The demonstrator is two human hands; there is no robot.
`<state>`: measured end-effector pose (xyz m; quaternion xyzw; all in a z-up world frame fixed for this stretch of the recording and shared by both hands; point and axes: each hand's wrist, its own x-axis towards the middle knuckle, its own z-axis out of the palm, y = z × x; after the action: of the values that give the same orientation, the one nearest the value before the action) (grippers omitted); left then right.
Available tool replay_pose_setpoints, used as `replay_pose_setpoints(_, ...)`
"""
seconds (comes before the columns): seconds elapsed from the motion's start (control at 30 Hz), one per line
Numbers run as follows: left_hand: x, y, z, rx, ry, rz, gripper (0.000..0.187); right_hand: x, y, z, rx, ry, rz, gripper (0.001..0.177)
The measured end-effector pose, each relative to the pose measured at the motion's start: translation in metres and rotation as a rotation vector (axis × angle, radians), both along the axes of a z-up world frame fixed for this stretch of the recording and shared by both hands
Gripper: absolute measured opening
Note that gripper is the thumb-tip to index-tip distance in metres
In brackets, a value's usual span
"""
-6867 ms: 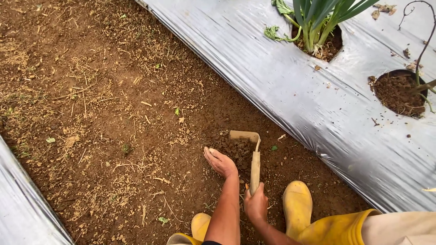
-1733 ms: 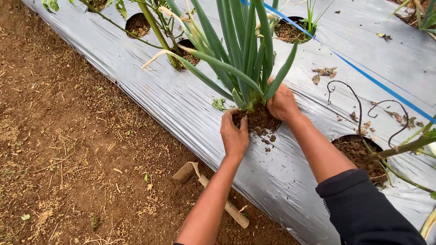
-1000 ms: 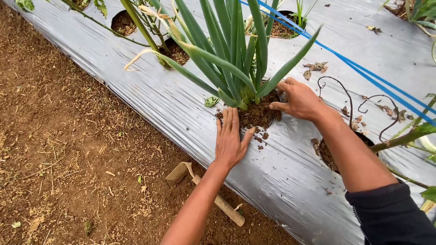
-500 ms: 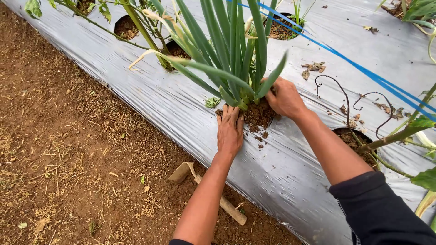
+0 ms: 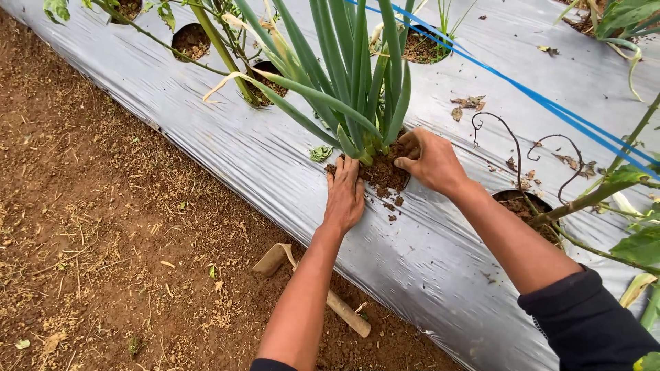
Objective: The person uses a hand hoe to loosen soil and remove weeds from the path between raised garden beds. They then use their hands to clear dry leaves and debris from around the base of pepper and onion plants growing through plastic mulch.
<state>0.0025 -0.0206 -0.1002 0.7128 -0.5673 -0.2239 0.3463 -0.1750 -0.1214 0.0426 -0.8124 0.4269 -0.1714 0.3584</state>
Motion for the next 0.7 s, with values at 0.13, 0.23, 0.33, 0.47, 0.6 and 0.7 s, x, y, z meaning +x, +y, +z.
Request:
replay_pose_setpoints(0.13, 0.001, 0.0, -0.004, -0.018, 0.004, -0.007, 0.066, 0.006, 0.016, 0.019, 0.007, 0.06, 0.055, 0.034)
replay_pose_setpoints(0.23, 0.002, -0.001, -0.005, -0.003, -0.007, -0.009, 0.063, 0.002, 0.016, -0.028, -0.338, 0.06, 0.112, 0.022)
replay_pose_setpoints(0.33, 0.001, -0.004, -0.007, 0.024, -0.065, 0.0, 0.061, 0.004, 0.02, -0.071, -0.63, 0.245, 0.165, 0.015)
replay_pose_setpoints(0.47, 0.001, -0.003, -0.002, 0.066, -0.086, -0.004, 0.065, 0.009, 0.038, -0.082, -0.852, 0.109, 0.151, 0.017)
replay_pose_setpoints(0.6, -0.005, 0.011, 0.021, 0.071, -0.058, -0.012, 0.066, 0.006, 0.04, -0.085, -0.965, 0.075, 0.22, 0.014)
replay_pose_setpoints(0.7, -0.023, 0.048, 0.07, 0.076, 0.031, 0.007, 0.063, 0.003, 0.048, -0.066, -0.893, 0.041, 0.355, 0.026)
